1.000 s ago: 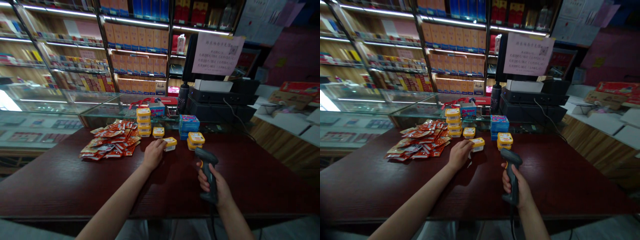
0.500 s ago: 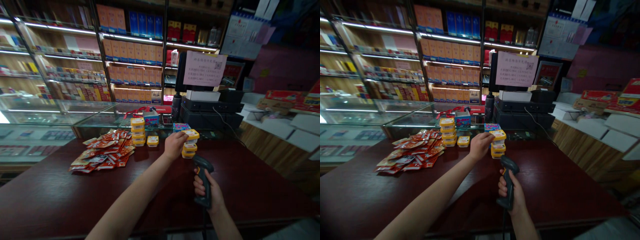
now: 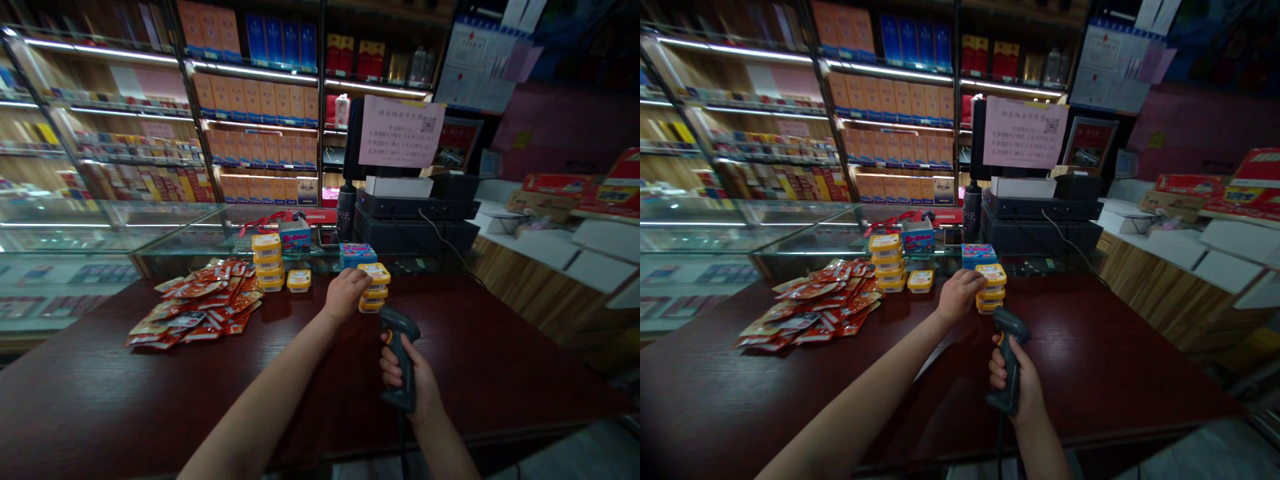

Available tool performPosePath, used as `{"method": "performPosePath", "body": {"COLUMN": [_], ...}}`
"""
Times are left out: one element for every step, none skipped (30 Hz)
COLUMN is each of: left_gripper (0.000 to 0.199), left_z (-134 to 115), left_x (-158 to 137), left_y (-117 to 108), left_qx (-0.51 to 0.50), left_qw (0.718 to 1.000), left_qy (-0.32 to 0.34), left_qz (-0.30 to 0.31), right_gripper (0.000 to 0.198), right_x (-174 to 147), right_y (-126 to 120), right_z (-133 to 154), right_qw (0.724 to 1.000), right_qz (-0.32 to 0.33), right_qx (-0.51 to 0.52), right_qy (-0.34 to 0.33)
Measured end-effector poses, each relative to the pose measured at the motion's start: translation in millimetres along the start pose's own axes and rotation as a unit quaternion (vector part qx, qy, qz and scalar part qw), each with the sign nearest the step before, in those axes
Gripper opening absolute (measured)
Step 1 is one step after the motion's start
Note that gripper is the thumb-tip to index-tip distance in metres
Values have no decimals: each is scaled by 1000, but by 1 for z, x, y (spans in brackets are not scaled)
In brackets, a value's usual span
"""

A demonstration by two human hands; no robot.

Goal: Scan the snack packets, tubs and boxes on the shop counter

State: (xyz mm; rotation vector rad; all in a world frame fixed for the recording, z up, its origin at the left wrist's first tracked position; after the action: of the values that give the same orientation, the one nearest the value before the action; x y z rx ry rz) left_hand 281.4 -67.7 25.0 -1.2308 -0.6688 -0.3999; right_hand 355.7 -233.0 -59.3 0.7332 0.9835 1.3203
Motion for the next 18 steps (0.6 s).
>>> {"method": "performPosePath", "body": {"left_gripper": [26,28,30,33,35,36,37,37,36,34,33,33,32,32,32,32,31,32], "left_z": [-1,-1,-2,-2,-2,0,3,7,12,19,27,36,46,56,66,75,84,91], "left_x": [0,-1,-3,-7,-14,-22,-32,-43,-56,-69,-82,-93,-104,-112,-119,-123,-125,-126], "left_y": [0,-1,-2,-3,-4,-5,-7,-8,-9,-10,-12,-14,-16,-19,-21,-23,-24,-24], "left_qx": [-4,-8,-12,-17,-21,-23,-24,-23,-20,-15,-9,4,21,42,62,80,91,94], "left_qw": [1000,1000,1000,1000,1000,1000,1000,1000,1000,999,998,994,989,982,973,964,958,954], "left_qy": [-3,-5,-5,-4,-4,-4,-5,-8,-15,-28,-51,-86,-127,-169,-208,-236,-254,-262], "left_qz": [1,0,-2,-5,-8,-9,-7,1,13,30,48,61,70,77,83,90,99,110], "right_gripper": [30,30,29,29,29,29,30,30,30,30,30,30,29,29,28,28,29,29], "right_x": [0,-1,-1,-2,-2,-3,-3,-3,-3,-3,-3,-3,-3,-3,-3,-4,-4,-4], "right_y": [1,1,2,2,2,2,2,1,1,0,-1,-1,-1,-2,-2,-2,-1,-1], "right_z": [0,0,0,0,0,-1,-1,-2,-2,-2,-3,-3,-3,-4,-4,-5,-5,-6], "right_qw": [1000,1000,1000,1000,1000,1000,1000,1000,1000,1000,1000,999,999,999,999,999,999,998], "right_qz": [0,0,0,-1,-1,-1,-1,-2,-2,-3,-4,-5,-4,-3,-3,-5,-7,-9], "right_qx": [-2,-4,-6,-9,-13,-17,-20,-22,-25,-28,-31,-34,-38,-42,-46,-49,-53,-56], "right_qy": [0,0,1,1,2,2,3,2,0,0,0,0,2,5,7,8,8,8]}}
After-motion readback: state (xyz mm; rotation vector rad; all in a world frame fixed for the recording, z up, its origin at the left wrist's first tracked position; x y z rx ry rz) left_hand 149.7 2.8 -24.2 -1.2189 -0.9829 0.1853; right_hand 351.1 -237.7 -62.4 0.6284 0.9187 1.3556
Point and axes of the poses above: each hand's wrist, its own x-axis towards the middle knuckle, its own y-axis out of the palm, z = x × y, the point moved 2 cm from there along x, towards the middle knuckle, and after that the axes turned 10 degrees about y, right-handed, at the moved point
